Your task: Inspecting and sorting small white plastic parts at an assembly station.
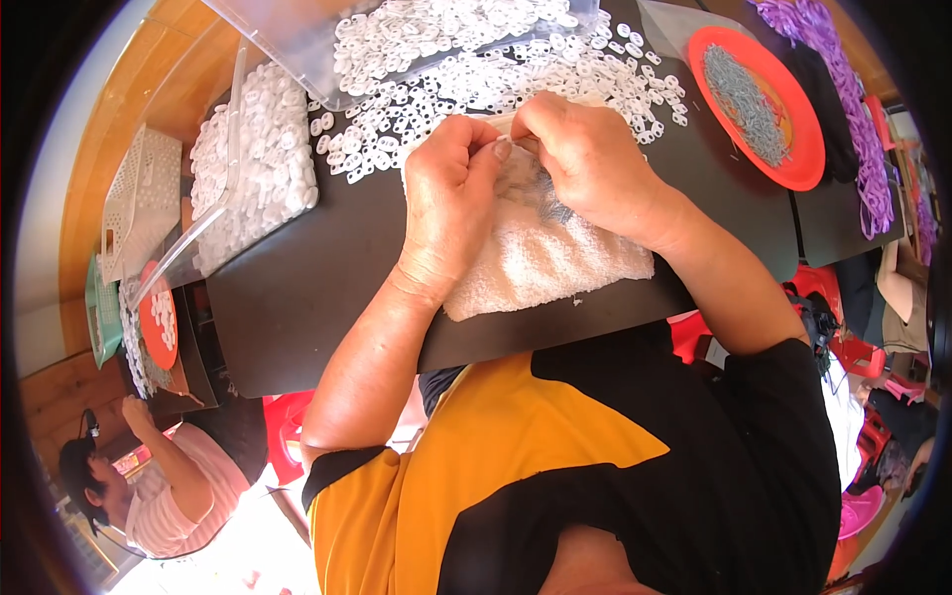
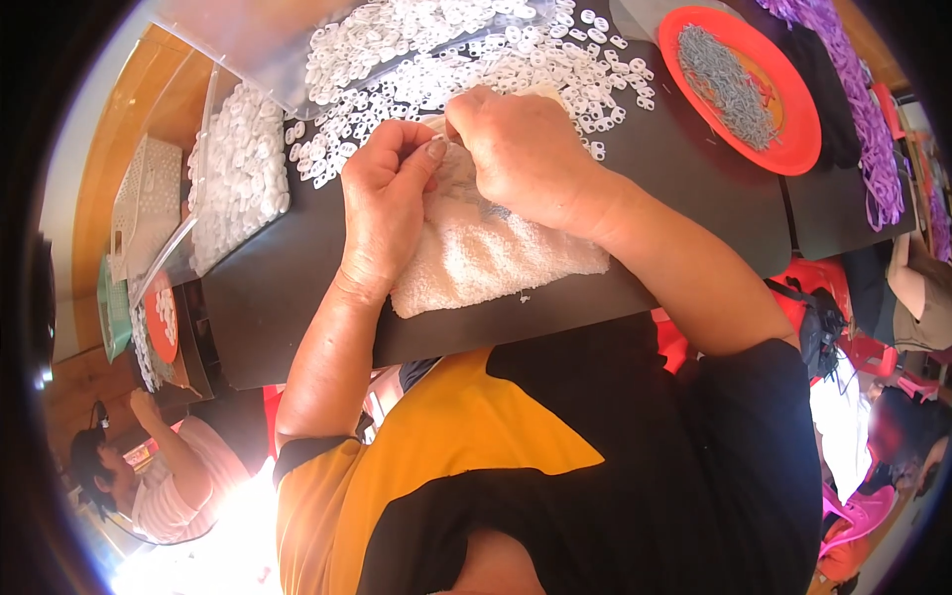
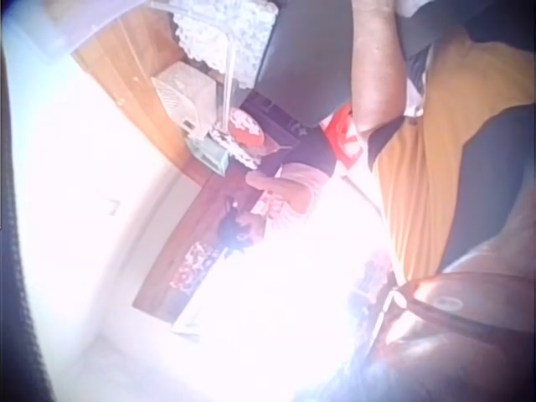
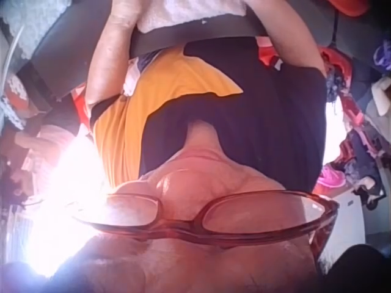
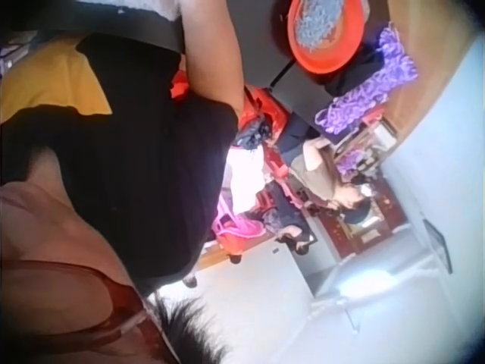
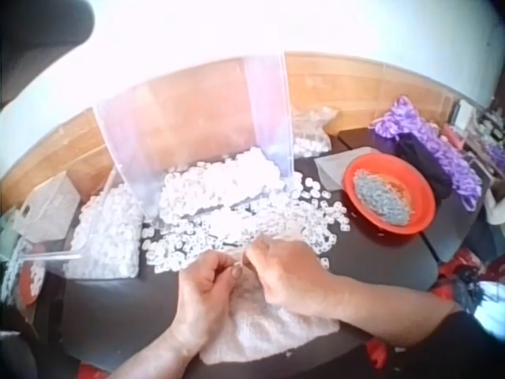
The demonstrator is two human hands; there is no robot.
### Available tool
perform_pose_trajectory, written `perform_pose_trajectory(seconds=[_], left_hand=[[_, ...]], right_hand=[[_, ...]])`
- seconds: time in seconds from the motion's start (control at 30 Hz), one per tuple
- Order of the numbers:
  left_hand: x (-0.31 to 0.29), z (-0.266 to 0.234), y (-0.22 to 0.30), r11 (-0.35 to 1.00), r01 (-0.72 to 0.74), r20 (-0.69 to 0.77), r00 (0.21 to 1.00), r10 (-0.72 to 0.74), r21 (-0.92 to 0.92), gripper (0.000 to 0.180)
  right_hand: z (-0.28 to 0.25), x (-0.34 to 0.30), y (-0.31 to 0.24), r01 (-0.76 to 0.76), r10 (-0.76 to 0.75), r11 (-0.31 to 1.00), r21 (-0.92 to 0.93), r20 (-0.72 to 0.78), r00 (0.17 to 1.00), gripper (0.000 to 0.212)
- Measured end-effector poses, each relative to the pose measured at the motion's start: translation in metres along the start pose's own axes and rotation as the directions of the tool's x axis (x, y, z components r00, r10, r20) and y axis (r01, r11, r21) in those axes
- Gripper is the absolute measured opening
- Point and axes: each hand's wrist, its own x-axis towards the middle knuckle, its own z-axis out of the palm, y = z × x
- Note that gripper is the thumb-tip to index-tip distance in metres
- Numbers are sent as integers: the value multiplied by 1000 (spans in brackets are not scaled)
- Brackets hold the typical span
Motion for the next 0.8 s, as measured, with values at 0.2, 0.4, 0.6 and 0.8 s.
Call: perform_pose_trajectory(seconds=[0.2,0.4,0.6,0.8], left_hand=[[-1,4,-3,995,-8,-31,999,12,104,8],[-1,7,-4,970,-90,-14,995,96,225,7],[-1,10,-8,946,-160,-29,984,175,281,3],[3,1,-6,999,16,49,999,-18,35,6]], right_hand=[[9,-2,-2,-7,5,998,-63,-38,999,15],[13,-4,0,-21,16,995,-93,-47,999,14],[15,-1,-9,-21,14,996,-84,-85,996,8],[5,4,5,-51,51,982,183,6,999,9]])
